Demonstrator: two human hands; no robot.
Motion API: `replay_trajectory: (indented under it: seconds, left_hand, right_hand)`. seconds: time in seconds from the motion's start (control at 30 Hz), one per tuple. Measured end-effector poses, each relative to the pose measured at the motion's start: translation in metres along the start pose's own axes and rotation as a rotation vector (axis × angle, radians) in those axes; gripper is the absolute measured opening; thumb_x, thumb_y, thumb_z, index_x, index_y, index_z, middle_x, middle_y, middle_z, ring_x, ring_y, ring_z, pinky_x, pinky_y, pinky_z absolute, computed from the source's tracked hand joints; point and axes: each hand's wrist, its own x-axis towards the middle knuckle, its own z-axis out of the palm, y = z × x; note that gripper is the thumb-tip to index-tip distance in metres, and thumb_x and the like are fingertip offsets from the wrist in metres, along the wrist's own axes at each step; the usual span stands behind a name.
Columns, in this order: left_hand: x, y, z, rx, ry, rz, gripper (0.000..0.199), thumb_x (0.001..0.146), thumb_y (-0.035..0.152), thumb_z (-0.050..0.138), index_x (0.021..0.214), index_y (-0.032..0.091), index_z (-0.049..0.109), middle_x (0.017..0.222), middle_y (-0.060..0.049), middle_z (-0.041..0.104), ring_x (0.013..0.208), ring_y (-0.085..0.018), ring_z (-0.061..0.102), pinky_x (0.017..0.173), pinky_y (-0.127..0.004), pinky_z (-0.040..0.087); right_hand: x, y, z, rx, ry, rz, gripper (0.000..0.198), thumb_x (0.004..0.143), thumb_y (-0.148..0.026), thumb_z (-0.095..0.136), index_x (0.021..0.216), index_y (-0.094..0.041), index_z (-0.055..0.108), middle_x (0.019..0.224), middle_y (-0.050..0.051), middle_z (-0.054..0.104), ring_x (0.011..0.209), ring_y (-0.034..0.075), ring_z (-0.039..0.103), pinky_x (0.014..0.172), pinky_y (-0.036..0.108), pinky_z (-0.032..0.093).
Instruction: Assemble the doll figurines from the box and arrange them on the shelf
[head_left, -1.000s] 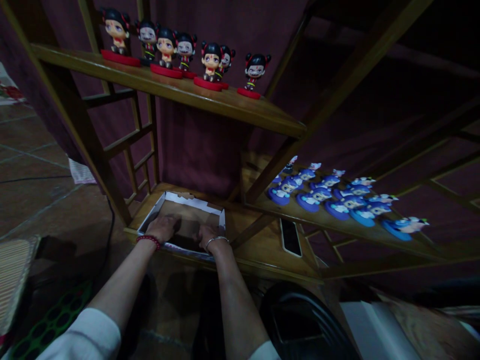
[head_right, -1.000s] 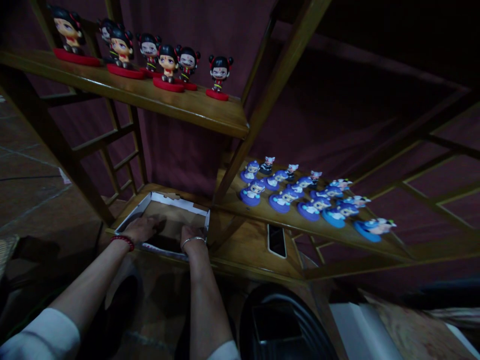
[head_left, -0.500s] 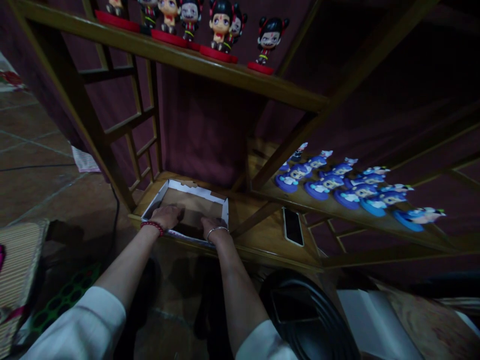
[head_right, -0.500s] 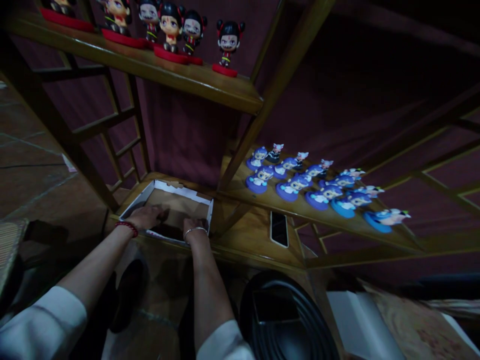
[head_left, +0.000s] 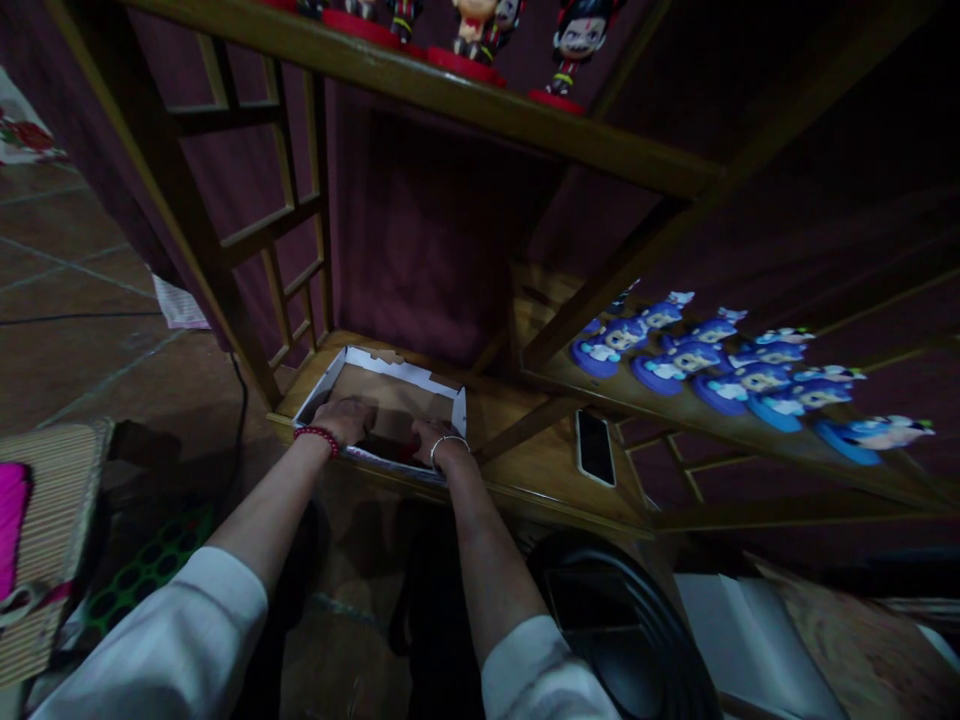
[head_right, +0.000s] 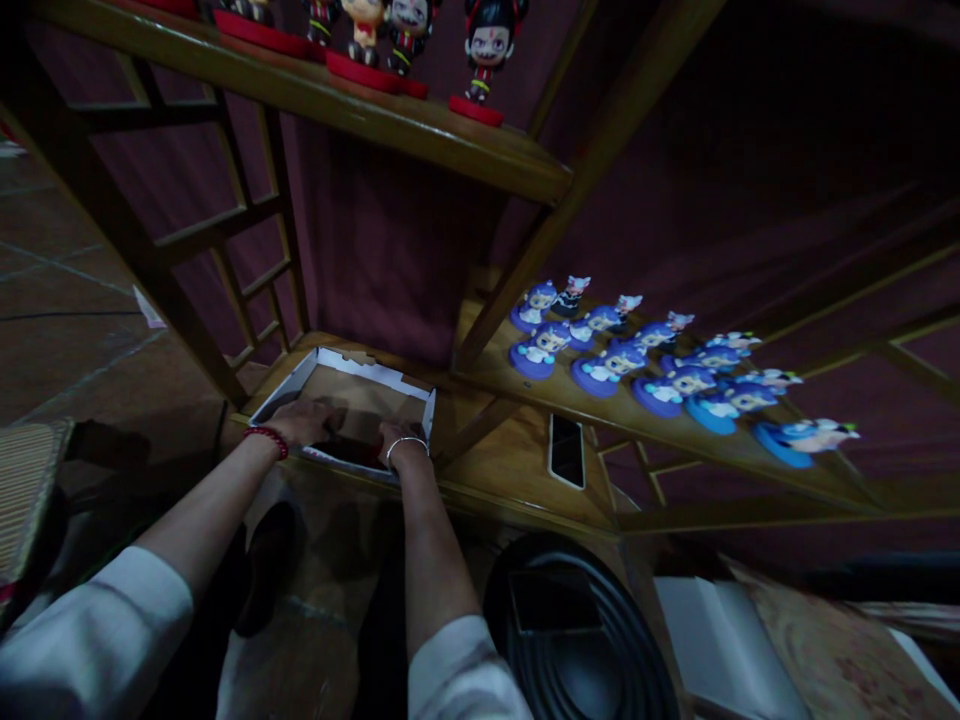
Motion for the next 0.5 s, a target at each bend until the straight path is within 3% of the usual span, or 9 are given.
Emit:
replay_trajectory:
  seconds: [0.1, 0.27, 0.5]
  left_hand:
    - [-0.001, 0.001, -0.002, -0.006, -0.011, 0.011, 0.024, 0.068, 0.021, 0.05, 0.087, 0.022, 0.065, 0.096, -0.01, 0.064, 0.09, -0.025, 0.058, 0.072, -0.033, 0.043]
    - [0.003, -0.005, 0.002, -0.054, 0.002, 0.083, 0.024, 0.064, 0.028, 0.057, 0.085, 0.019, 0.064, 0.091, -0.011, 0.065, 0.087, -0.024, 0.058, 0.07, -0.03, 0.043]
    - [0.003, -0.008, 0.001, -0.178, 0.187, 0.118, 0.024, 0.068, 0.023, 0.052, 0.09, 0.02, 0.059, 0.088, -0.005, 0.065, 0.081, -0.018, 0.059, 0.069, -0.025, 0.041]
  right_hand:
    - [0.001, 0.001, 0.003, 0.001, 0.027, -0.029, 0.024, 0.065, -0.02, 0.061, 0.088, -0.024, 0.06, 0.097, 0.003, 0.061, 0.093, 0.018, 0.055, 0.075, 0.025, 0.04]
    - [-0.001, -0.001, 0.011, 0.031, 0.089, 0.011, 0.027, 0.062, -0.026, 0.065, 0.088, -0.023, 0.06, 0.096, 0.003, 0.061, 0.091, 0.017, 0.055, 0.075, 0.024, 0.04]
    - [-0.002, -0.005, 0.002, 0.045, 0.118, 0.077, 0.032, 0.065, -0.027, 0.063, 0.096, -0.024, 0.059, 0.101, 0.004, 0.06, 0.094, 0.017, 0.055, 0.077, 0.025, 0.04]
